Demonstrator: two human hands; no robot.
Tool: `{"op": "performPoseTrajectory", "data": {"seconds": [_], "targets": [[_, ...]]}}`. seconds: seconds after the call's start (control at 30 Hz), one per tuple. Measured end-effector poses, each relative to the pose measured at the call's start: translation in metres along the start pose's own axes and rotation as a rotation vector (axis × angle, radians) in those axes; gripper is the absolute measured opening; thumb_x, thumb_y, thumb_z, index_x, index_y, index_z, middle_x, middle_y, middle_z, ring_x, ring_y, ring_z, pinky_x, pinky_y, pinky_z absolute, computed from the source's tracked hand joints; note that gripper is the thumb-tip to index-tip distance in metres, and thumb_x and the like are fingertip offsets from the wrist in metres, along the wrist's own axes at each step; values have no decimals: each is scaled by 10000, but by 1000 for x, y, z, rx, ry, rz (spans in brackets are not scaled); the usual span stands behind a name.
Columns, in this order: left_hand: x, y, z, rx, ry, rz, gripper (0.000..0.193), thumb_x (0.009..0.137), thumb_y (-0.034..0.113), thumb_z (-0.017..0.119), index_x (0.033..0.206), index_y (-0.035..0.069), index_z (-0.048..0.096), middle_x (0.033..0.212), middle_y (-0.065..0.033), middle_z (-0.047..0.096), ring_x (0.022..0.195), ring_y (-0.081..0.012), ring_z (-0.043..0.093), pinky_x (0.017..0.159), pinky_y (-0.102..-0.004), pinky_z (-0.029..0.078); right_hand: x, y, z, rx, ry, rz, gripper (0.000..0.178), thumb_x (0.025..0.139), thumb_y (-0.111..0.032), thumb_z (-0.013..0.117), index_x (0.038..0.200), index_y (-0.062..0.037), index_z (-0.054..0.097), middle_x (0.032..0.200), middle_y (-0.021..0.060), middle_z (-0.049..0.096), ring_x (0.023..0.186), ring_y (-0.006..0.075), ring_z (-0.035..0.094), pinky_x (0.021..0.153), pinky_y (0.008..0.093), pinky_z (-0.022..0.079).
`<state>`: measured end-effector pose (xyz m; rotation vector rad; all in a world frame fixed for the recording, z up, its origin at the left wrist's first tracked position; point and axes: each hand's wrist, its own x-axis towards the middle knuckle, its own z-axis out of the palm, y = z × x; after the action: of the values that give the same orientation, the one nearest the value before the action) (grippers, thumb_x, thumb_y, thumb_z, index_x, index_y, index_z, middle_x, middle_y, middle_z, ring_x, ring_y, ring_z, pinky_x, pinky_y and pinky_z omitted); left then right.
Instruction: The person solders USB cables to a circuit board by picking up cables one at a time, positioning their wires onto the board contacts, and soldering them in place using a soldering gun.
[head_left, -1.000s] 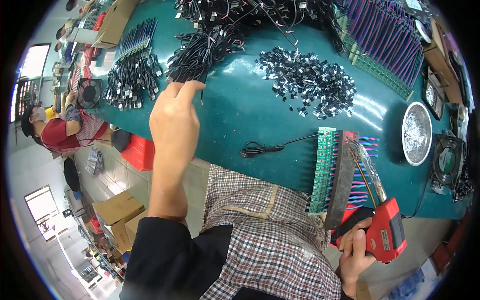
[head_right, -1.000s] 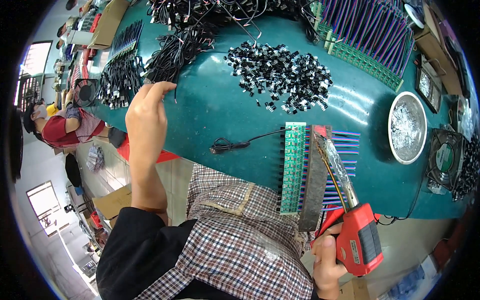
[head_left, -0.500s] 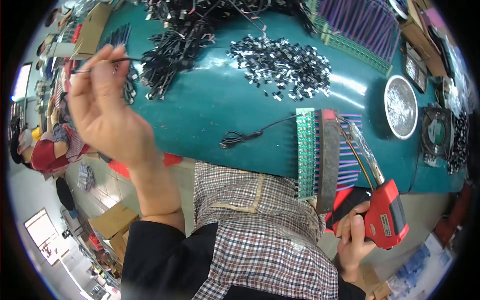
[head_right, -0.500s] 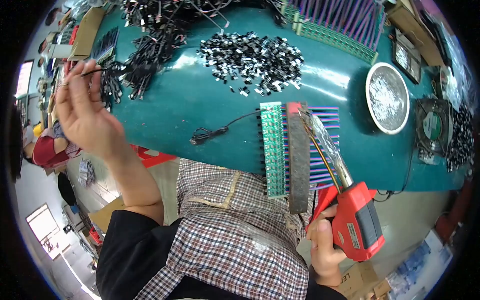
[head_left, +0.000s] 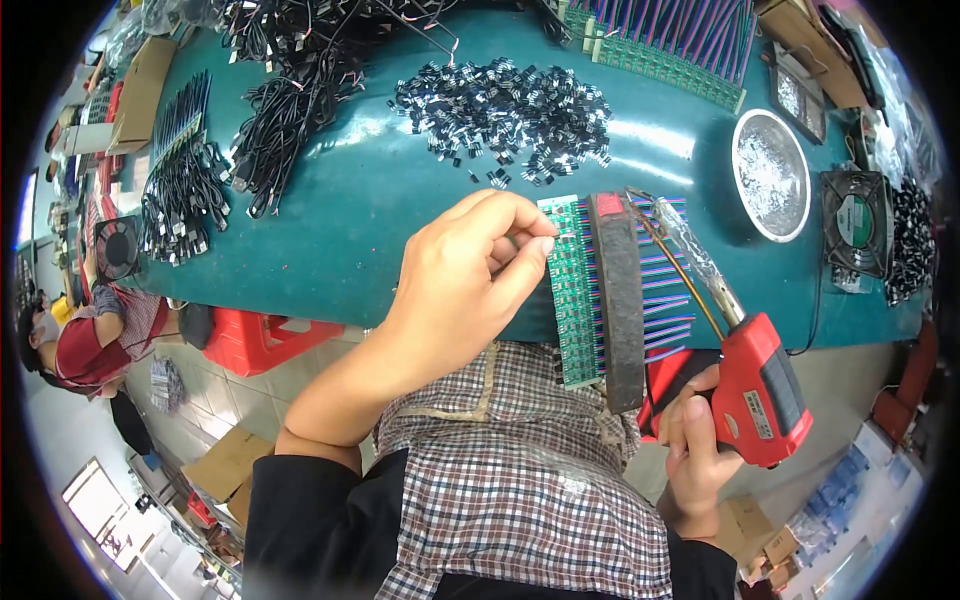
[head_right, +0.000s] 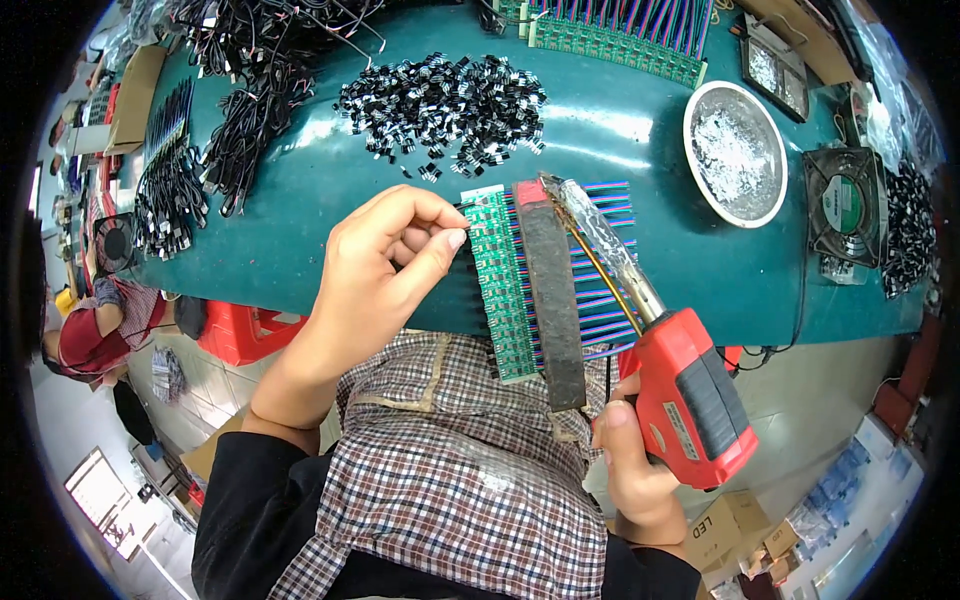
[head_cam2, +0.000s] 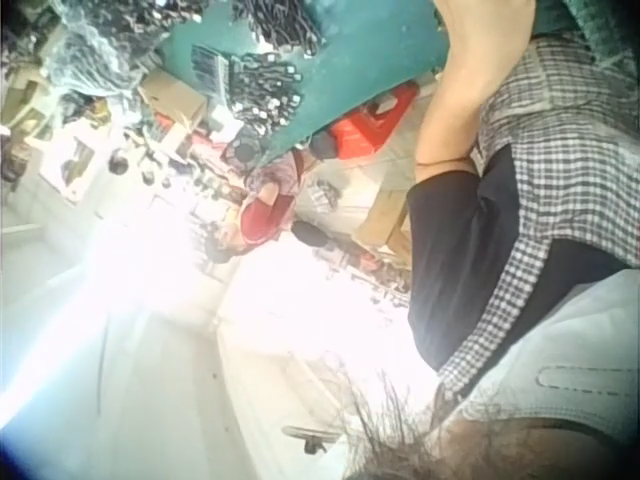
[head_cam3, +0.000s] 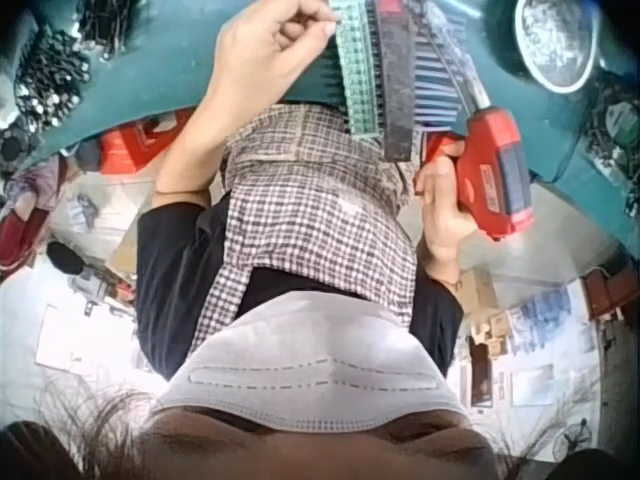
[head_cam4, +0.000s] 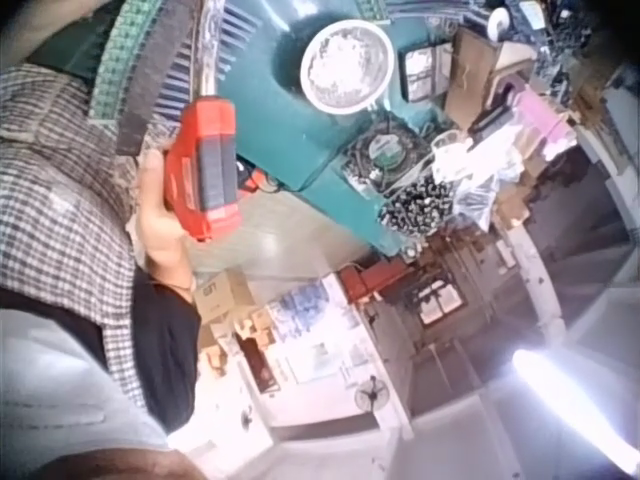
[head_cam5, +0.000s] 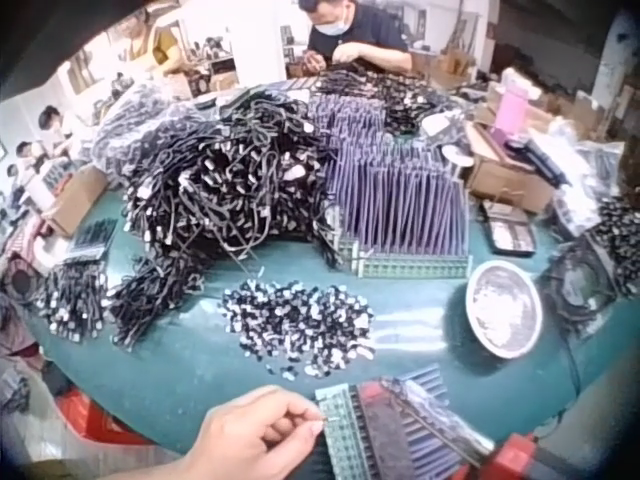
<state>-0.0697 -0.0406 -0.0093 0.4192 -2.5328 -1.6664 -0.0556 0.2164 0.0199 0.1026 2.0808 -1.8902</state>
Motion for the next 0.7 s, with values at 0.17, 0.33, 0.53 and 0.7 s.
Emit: {"op": "performPoseTrajectory", "data": {"seconds": [0.17,0.33,0.53,0.7], "targets": [[2,0,5,56,2,26,91,842,42,741,885,22,663,818,-54,641,646,-128,630,573,-266,510,0,2,-3,13,-9,6,163,971,-61,553,1085,43,500,593,-5,432,415,52,332,421,238,349],[4,-2,7,103,7,23,98,830,69,760,844,37,667,793,-32,632,588,-110,588,542,-260,478,5,-2,-2,7,-48,46,165,966,-52,555,1084,51,500,610,0,442,420,52,350,422,238,353],[4,2,7,3,-26,-17,94,844,62,743,815,23,663,777,-25,619,578,-85,558,539,-248,461,26,-6,8,-77,-8,-6,296,904,45,617,1185,39,524,734,36,523,507,78,459,491,234,419],[2,9,6,-111,-105,-58,81,882,-8,700,814,-14,658,795,27,546,632,4,442,521,-187,317,61,-4,21,-290,-124,-255,392,848,56,725,1201,7,561,948,38,627,839,115,610,756,264,497]]}}
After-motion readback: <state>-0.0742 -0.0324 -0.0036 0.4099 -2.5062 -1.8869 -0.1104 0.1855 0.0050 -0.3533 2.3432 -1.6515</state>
